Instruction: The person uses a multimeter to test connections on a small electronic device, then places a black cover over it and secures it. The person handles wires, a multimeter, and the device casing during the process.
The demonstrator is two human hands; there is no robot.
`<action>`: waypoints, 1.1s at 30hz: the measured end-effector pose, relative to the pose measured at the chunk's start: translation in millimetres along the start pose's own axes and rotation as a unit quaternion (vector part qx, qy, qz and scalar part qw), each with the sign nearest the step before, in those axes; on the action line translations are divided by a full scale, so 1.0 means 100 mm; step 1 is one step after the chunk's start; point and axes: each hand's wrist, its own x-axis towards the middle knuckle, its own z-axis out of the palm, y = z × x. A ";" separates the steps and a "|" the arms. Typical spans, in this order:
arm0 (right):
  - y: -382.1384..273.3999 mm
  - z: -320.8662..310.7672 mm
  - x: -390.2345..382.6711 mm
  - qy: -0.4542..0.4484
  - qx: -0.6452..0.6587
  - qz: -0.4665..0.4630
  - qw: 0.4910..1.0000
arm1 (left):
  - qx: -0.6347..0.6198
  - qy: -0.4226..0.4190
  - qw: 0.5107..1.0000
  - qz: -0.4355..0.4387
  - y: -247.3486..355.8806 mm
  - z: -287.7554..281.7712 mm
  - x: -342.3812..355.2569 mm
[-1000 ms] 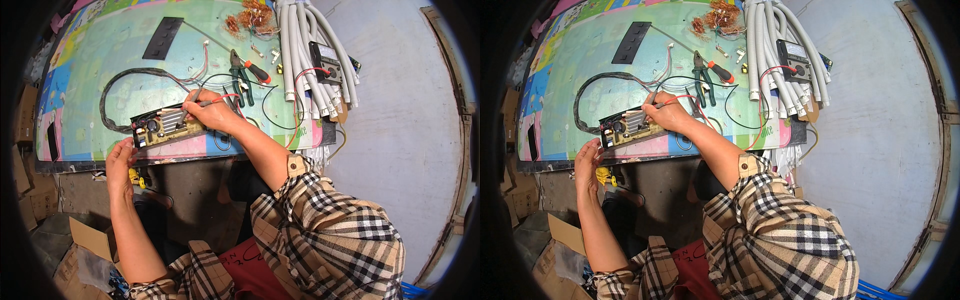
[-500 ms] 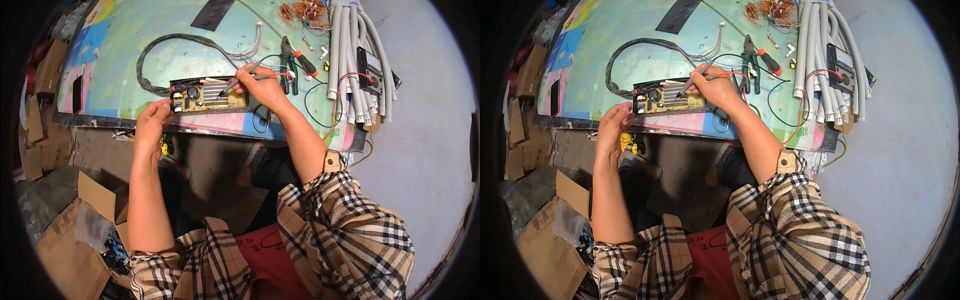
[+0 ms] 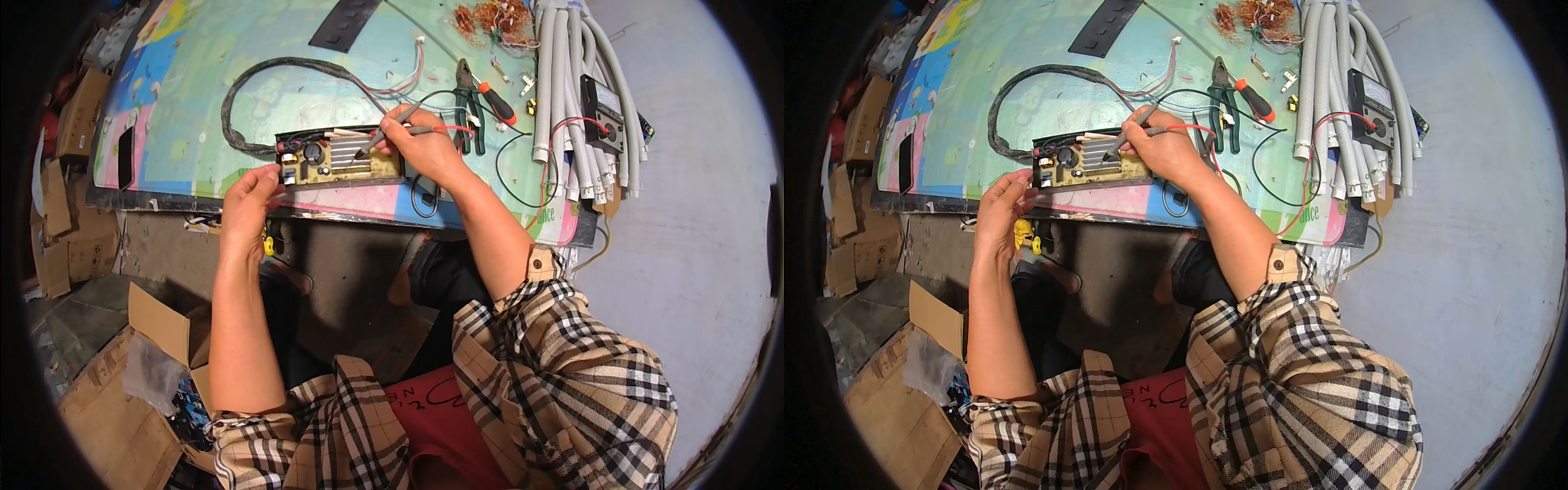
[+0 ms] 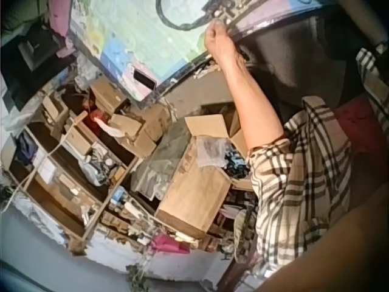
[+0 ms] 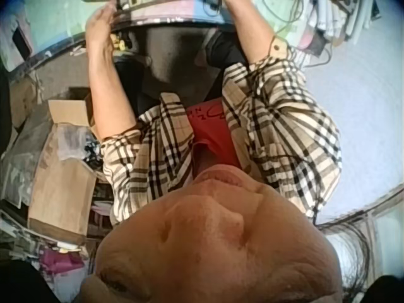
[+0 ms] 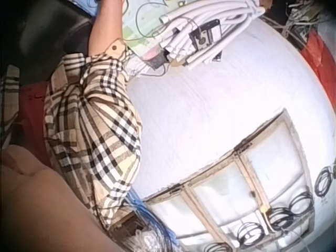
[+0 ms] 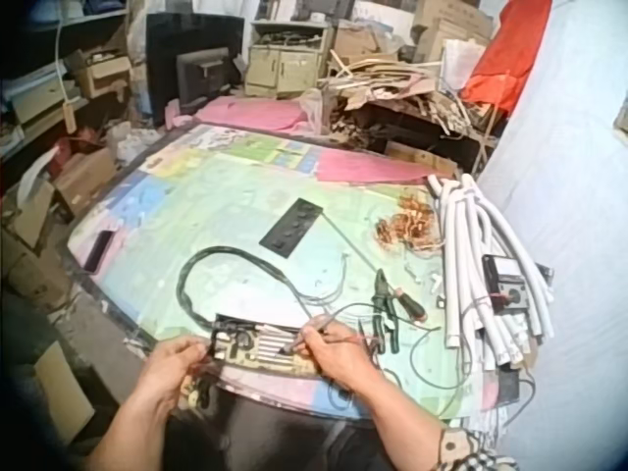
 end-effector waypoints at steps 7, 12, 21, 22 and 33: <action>-0.06 0.05 -0.04 0.012 -0.170 -0.084 0.982 | 0.000 -0.015 1.000 -0.008 -0.01 -0.04 0.00; -0.04 0.08 -0.04 0.065 -0.241 -0.173 0.953 | 0.000 -0.020 1.000 -0.005 -0.01 -0.06 0.00; -0.14 0.07 -0.07 0.103 -0.187 -0.194 0.958 | -0.018 -0.031 0.999 -0.015 -0.06 -0.06 0.04; -0.14 0.08 -0.08 0.100 -0.185 -0.184 0.960 | -0.018 -0.030 0.999 -0.019 -0.05 -0.07 0.03; -0.18 0.05 -0.09 0.089 -0.212 -0.118 0.966 | -0.030 -0.016 0.999 -0.010 0.00 -0.01 0.00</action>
